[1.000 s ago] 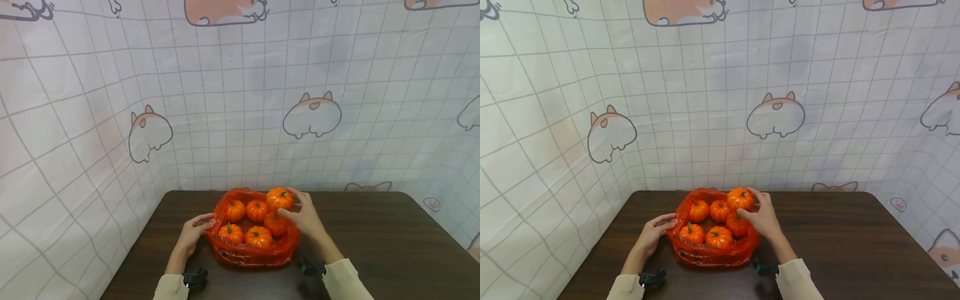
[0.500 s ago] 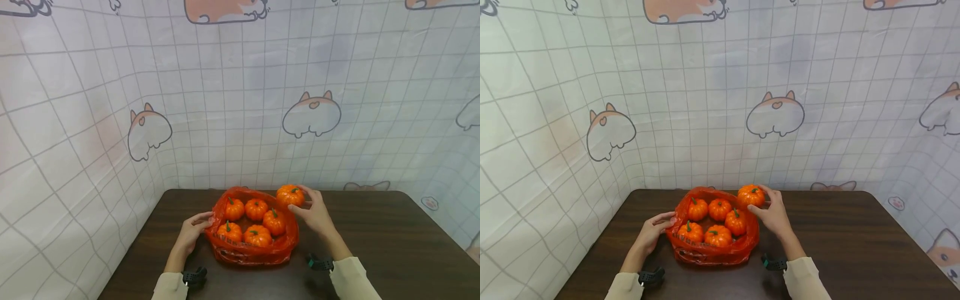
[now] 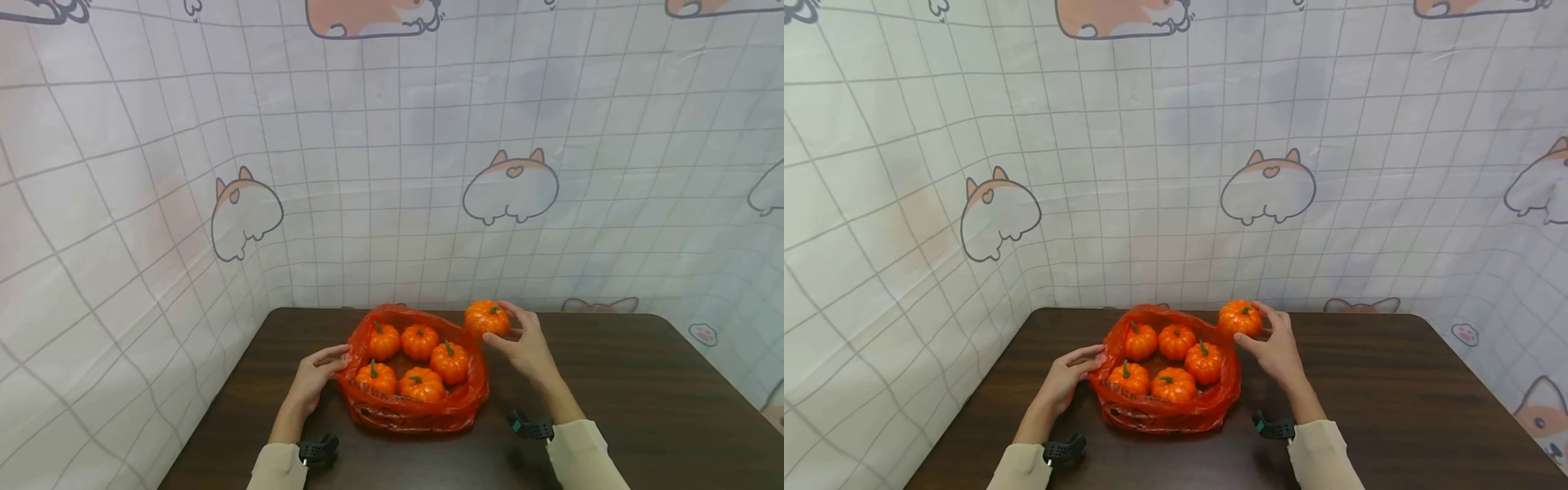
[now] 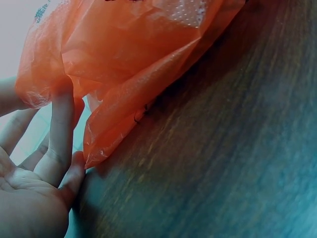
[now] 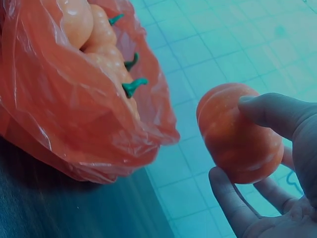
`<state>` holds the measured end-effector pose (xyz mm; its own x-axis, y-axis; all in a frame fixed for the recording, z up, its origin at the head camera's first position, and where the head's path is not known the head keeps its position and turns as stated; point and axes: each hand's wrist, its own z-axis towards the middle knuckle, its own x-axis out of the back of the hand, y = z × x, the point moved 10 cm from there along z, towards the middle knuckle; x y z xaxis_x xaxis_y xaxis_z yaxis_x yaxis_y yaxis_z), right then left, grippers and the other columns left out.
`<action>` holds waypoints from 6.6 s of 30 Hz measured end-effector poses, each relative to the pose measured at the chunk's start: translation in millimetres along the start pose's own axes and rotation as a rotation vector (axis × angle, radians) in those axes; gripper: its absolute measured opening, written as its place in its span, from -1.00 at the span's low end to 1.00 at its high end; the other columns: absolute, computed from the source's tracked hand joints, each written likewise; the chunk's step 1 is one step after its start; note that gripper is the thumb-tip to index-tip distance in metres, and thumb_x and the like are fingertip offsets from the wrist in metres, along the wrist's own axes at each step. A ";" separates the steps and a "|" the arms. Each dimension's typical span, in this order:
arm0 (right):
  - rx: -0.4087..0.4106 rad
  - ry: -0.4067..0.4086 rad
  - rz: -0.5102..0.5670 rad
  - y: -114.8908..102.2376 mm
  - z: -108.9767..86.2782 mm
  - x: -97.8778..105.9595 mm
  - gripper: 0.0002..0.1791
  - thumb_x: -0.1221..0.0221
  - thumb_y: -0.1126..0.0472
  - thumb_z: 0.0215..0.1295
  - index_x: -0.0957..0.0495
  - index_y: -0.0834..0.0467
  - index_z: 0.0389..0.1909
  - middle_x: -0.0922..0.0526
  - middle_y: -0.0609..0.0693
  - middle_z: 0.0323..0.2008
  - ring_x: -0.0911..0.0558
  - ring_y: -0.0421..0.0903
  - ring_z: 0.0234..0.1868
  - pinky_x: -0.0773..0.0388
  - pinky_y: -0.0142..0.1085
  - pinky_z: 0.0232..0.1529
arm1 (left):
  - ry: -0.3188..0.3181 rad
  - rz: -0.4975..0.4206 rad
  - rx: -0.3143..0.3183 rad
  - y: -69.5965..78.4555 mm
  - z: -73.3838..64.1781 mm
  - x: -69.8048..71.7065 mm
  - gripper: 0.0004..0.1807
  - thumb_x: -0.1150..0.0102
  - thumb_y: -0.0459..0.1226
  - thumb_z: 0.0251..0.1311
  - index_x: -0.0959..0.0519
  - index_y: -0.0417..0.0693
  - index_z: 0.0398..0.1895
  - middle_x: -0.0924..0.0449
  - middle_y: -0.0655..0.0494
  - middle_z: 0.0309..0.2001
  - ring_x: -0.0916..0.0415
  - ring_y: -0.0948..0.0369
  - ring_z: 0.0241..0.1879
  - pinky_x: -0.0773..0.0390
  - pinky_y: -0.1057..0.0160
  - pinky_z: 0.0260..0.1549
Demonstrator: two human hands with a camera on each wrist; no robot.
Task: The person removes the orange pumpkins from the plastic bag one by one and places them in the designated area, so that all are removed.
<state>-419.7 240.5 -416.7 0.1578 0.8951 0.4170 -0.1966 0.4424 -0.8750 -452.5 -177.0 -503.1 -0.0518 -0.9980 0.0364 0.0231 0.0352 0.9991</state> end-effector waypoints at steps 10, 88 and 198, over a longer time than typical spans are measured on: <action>-0.014 0.018 0.016 17.0 3.0 9.9 -0.09 -0.40 0.03 0.28 -0.19 0.06 0.58 -0.11 0.31 0.41 -0.49 0.32 0.21 -0.63 -0.11 -0.07 | 0.003 0.004 0.006 -2.8 2.8 -0.7 -0.62 -0.29 -0.38 0.29 -0.68 -0.12 0.18 -0.72 0.01 -0.04 -0.63 0.20 -0.11 -0.63 0.23 -0.13; -0.186 -0.054 -0.101 100.7 10.8 -2.4 -0.08 -0.31 -0.02 0.38 -0.07 0.18 0.60 -0.09 0.42 0.45 -0.40 0.43 0.30 -0.41 0.26 0.30 | 0.026 -0.010 -0.002 -3.9 2.7 2.4 -0.63 -0.29 -0.39 0.28 -0.69 -0.12 0.16 -0.73 0.01 -0.09 -0.61 0.20 -0.15 -0.62 0.25 -0.16; 0.082 -0.274 -0.103 -1.7 -5.7 -66.3 -0.30 -0.39 0.05 0.29 -0.39 0.17 0.38 -0.56 0.23 0.27 -0.57 0.22 0.24 -0.56 0.13 0.18 | 0.043 0.012 0.016 -2.6 1.9 -0.1 -0.64 -0.29 -0.37 0.29 -0.69 -0.15 0.15 -0.74 0.03 -0.16 -0.63 0.20 -0.18 -0.63 0.25 -0.18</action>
<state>-424.3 180.0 -444.3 -0.0836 0.8221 0.5632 -0.2722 0.5248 -0.8065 -454.4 -177.0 -505.7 -0.0090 -0.9988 0.0478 0.0073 0.0478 0.9988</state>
